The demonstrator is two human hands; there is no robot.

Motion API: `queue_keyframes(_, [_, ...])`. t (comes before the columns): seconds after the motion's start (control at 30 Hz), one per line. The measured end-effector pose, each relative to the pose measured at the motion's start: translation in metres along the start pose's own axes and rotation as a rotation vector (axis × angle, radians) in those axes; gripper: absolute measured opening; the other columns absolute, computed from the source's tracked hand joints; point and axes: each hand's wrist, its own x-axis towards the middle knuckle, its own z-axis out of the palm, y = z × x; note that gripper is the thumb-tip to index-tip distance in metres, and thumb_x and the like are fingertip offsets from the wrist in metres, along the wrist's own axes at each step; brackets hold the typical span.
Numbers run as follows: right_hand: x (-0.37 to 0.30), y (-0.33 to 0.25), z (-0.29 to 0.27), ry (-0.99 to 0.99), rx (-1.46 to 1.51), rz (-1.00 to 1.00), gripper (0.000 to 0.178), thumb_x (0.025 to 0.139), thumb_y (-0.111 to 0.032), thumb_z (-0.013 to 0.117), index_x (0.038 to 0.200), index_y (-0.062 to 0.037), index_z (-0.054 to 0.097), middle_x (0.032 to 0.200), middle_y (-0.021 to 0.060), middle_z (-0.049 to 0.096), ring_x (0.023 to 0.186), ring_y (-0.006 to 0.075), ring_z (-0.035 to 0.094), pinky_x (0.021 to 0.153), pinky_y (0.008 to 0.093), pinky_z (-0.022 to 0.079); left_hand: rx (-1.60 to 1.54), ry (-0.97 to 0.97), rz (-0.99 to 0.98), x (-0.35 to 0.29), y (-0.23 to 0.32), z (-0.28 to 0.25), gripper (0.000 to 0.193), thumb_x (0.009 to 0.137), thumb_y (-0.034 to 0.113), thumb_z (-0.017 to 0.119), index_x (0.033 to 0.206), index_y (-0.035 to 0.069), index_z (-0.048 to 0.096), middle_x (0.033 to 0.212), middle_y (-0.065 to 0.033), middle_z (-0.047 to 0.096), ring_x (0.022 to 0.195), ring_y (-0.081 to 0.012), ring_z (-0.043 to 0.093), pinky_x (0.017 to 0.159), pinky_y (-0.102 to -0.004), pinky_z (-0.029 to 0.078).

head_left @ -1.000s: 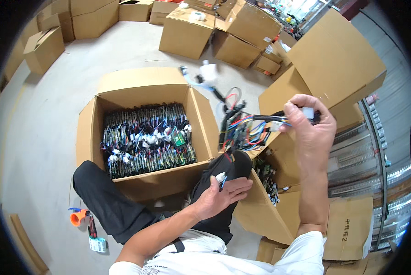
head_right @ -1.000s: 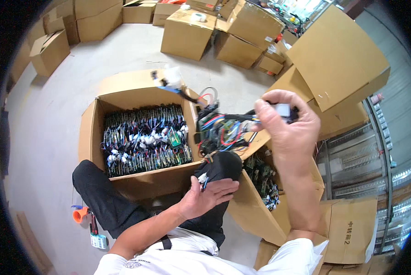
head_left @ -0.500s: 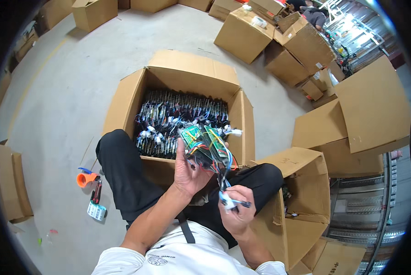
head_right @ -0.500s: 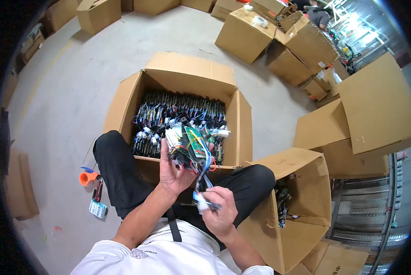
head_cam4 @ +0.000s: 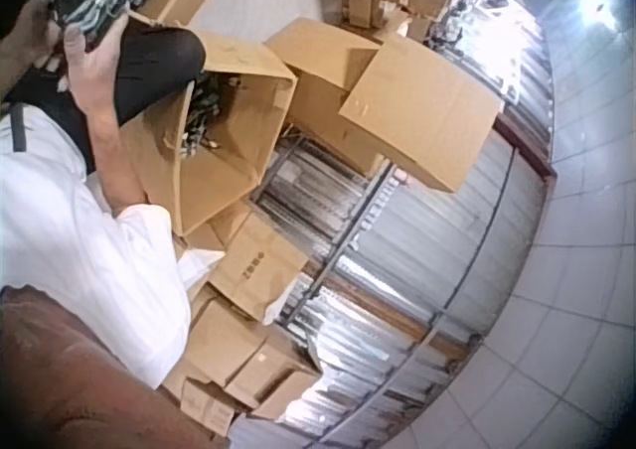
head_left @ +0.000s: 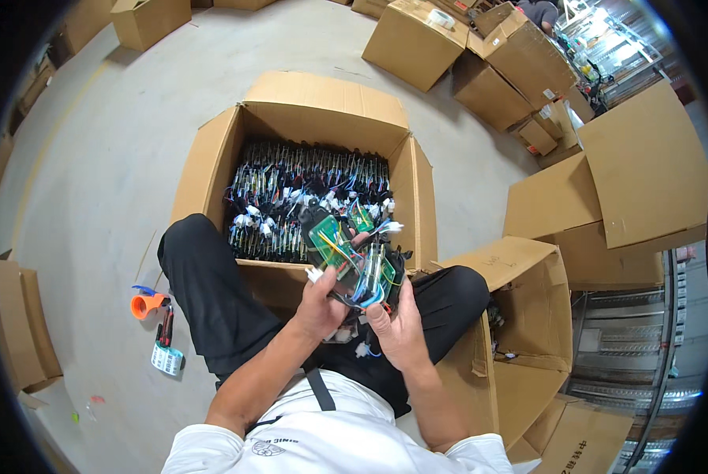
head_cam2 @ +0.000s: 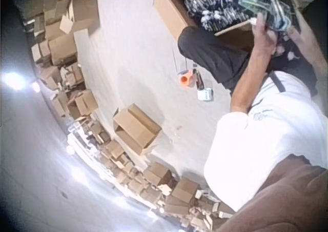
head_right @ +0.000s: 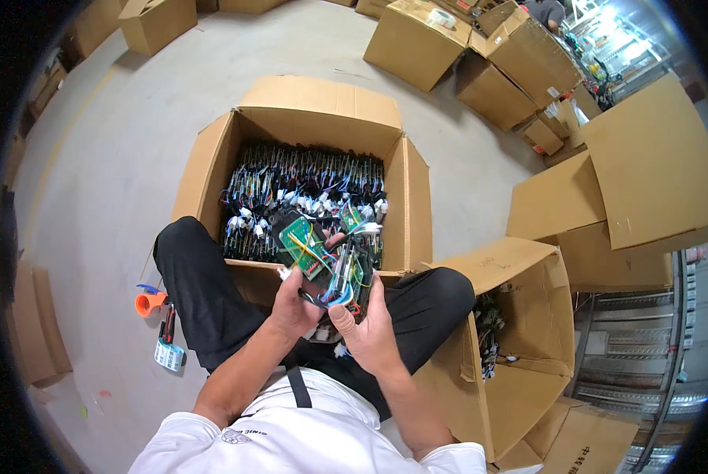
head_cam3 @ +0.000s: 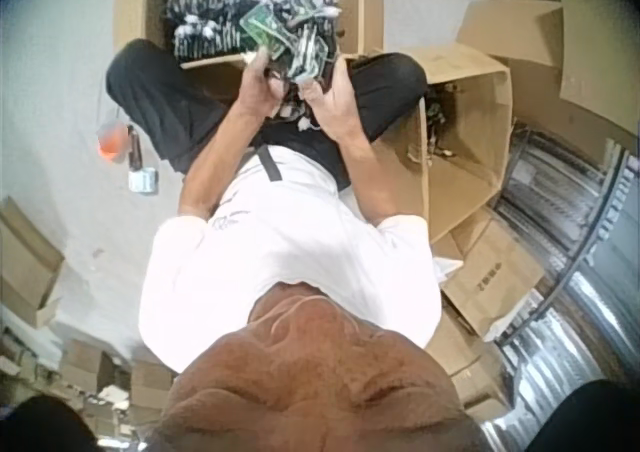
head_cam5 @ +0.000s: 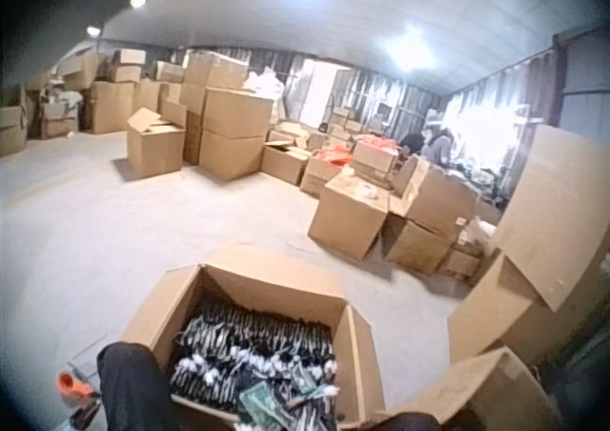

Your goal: The person takes wired circuit board assemblies from a cardboard box, aligns them by hand, and packs them neatly in rows into another cardboard box.

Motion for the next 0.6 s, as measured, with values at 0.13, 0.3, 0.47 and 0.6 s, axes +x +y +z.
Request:
queue_keyframes(0.13, [-0.001,0.012,0.009,0.104,0.196,0.107,0.059,0.089,-0.025,0.076,0.133,0.0019,0.047,0.118,0.0093,0.061,0.1,0.0121,0.06,0.091,0.0284,0.049,0.218,-0.208,0.021,-0.007,0.019,0.004,0.103,0.086,0.065,0.063,0.156,0.003,0.021,0.162,-0.0125,0.026,0.145,-0.0261,0.034,0.119,-0.043,0.028])
queue_keyframes(0.3, [-0.005,0.02,-0.003,0.033,0.36,0.197,0.048,0.084,-0.013,0.073,0.125,0.0006,0.053,0.112,0.0068,0.066,0.095,0.0134,0.064,0.087,0.0288,0.051,0.235,-0.158,-0.12,-0.014,0.049,-0.017,0.105,0.079,0.059,0.075,0.154,0.003,0.027,0.159,-0.0146,0.031,0.145,-0.0285,0.034,0.117,-0.0421,0.03])
queue_keyframes(0.47, [0.001,0.034,-0.004,-0.015,0.49,0.23,0.046,0.085,-0.012,0.068,0.126,0.0015,0.052,0.112,0.0091,0.065,0.099,0.0181,0.066,0.089,0.0349,0.055,0.372,0.134,-0.232,-0.02,0.036,-0.017,0.073,0.101,0.051,0.051,0.153,0.005,0.032,0.144,-0.0079,0.048,0.124,-0.0191,0.051,0.101,-0.0328,0.043])
queue_keyframes(0.6, [0.0,0.04,-0.005,0.023,0.588,0.31,0.048,0.084,-0.014,0.071,0.126,0.0011,0.053,0.112,0.0084,0.065,0.097,0.0187,0.067,0.087,0.0347,0.055,0.154,0.274,-0.096,-0.023,0.012,-0.032,0.056,0.108,0.047,0.035,0.141,0.004,0.048,0.126,-0.0089,0.06,0.107,-0.015,0.057,0.095,-0.0324,0.046])
